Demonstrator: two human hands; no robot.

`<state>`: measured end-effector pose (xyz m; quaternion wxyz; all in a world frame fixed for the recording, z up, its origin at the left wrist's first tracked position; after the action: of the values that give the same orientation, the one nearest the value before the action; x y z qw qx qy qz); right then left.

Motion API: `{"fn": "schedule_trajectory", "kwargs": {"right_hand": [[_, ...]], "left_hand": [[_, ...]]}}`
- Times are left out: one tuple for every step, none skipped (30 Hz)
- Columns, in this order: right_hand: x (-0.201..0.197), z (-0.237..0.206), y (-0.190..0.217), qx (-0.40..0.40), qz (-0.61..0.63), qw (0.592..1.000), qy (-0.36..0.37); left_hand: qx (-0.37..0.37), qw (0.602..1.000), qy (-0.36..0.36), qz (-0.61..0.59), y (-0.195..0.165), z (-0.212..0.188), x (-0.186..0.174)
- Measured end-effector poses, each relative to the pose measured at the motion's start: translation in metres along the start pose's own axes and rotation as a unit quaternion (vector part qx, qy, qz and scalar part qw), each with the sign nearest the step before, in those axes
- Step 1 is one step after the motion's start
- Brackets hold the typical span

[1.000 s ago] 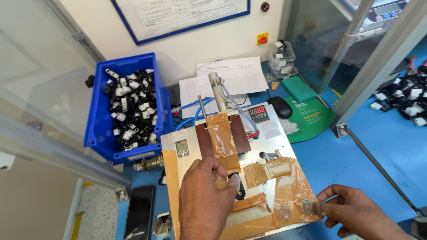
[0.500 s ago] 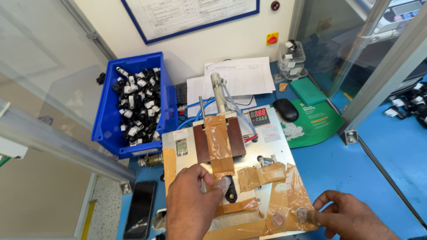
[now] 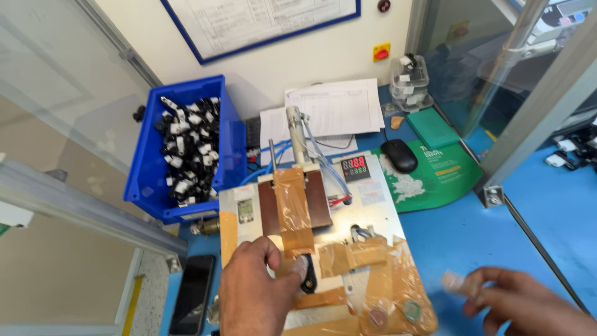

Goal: The person places small black components one at a time into a taped jig on a benchtop pneumatic press, operates the press on each part, and moves finished parts aside onto the workbench, repeating the cycle continuously.

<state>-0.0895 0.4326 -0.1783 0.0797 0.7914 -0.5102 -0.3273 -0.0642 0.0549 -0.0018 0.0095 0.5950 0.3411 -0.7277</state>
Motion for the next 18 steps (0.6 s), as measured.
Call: {"fn": "schedule_trajectory", "kwargs": {"right_hand": [[-0.014, 0.013, -0.01, 0.007, 0.013, 1.0, -0.013], [-0.033, 0.028, -0.019, 0.041, 0.0, 0.996, -0.078], [-0.047, 0.044, -0.024, 0.014, 0.007, 0.995, -0.098], [-0.068, 0.059, -0.026, -0.013, 0.014, 0.993, -0.116], [-0.087, 0.073, -0.025, -0.041, 0.018, 0.99, -0.134], [-0.104, 0.085, -0.022, -0.067, 0.024, 0.986, -0.154], [-0.117, 0.094, -0.017, -0.092, 0.032, 0.98, -0.173], [-0.13, 0.103, -0.006, -0.095, 0.035, 0.969, -0.226], [-0.137, 0.108, 0.005, -0.096, 0.039, 0.954, -0.28], [-0.146, 0.111, 0.017, -0.087, 0.025, 0.94, -0.328], [-0.155, 0.113, 0.032, -0.076, 0.011, 0.928, -0.365], [-0.16, 0.113, 0.046, -0.067, 0.002, 0.921, -0.384], [-0.163, 0.11, 0.063, -0.062, -0.007, 0.916, -0.395], [-0.166, 0.109, 0.07, -0.064, -0.009, 0.909, -0.411], [-0.168, 0.109, 0.076, -0.06, -0.013, 0.906, -0.419], [-0.172, 0.109, 0.082, -0.057, -0.015, 0.904, -0.423], [-0.169, 0.109, 0.08, -0.055, -0.013, 0.901, -0.43], [-0.169, 0.109, 0.083, -0.052, -0.016, 0.901, -0.431]], "left_hand": [[-0.035, 0.999, 0.025, -0.005, 0.002, -0.003, 0.004], [-0.067, 0.997, 0.046, -0.011, 0.001, -0.001, 0.009], [-0.096, 0.993, 0.067, -0.016, 0.001, -0.001, 0.013], [-0.092, 0.994, 0.065, -0.005, -0.001, 0.0, 0.015], [-0.09, 0.994, 0.063, 0.007, -0.003, 0.001, 0.016], [-0.089, 0.994, 0.062, 0.019, -0.003, 0.0, 0.017], [-0.073, 0.996, 0.052, 0.024, -0.004, -0.001, 0.017], [-0.055, 0.997, 0.041, 0.027, -0.006, 0.0, 0.018], [-0.034, 0.998, 0.032, 0.03, -0.007, -0.001, 0.019], [-0.033, 0.999, 0.028, 0.024, -0.008, 0.0, 0.021], [-0.034, 0.999, 0.024, 0.017, -0.01, 0.001, 0.025], [-0.036, 0.999, 0.016, 0.014, -0.008, 0.0, 0.024], [-0.021, 1.0, 0.006, 0.018, -0.008, -0.001, 0.024], [-0.004, 1.0, -0.005, 0.02, -0.01, 0.0, 0.025], [0.018, 1.0, -0.015, 0.019, -0.011, 0.0, 0.025], [-0.002, 1.0, 0.007, 0.015, -0.009, 0.003, 0.027], [-0.026, 0.999, 0.029, 0.011, -0.007, 0.005, 0.029], [-0.054, 0.997, 0.05, 0.007, -0.004, 0.005, 0.029]]}}
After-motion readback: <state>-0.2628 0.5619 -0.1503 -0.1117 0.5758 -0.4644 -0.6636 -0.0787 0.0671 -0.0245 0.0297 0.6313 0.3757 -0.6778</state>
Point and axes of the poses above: each hand's wrist, its own z-axis towards the middle knuckle, its own x-axis out of the palm, y = z × x, the point moved 4 cm from there along z, towards the middle knuckle, and after that the axes turned 10 degrees about -y, right-handed, at the moved point
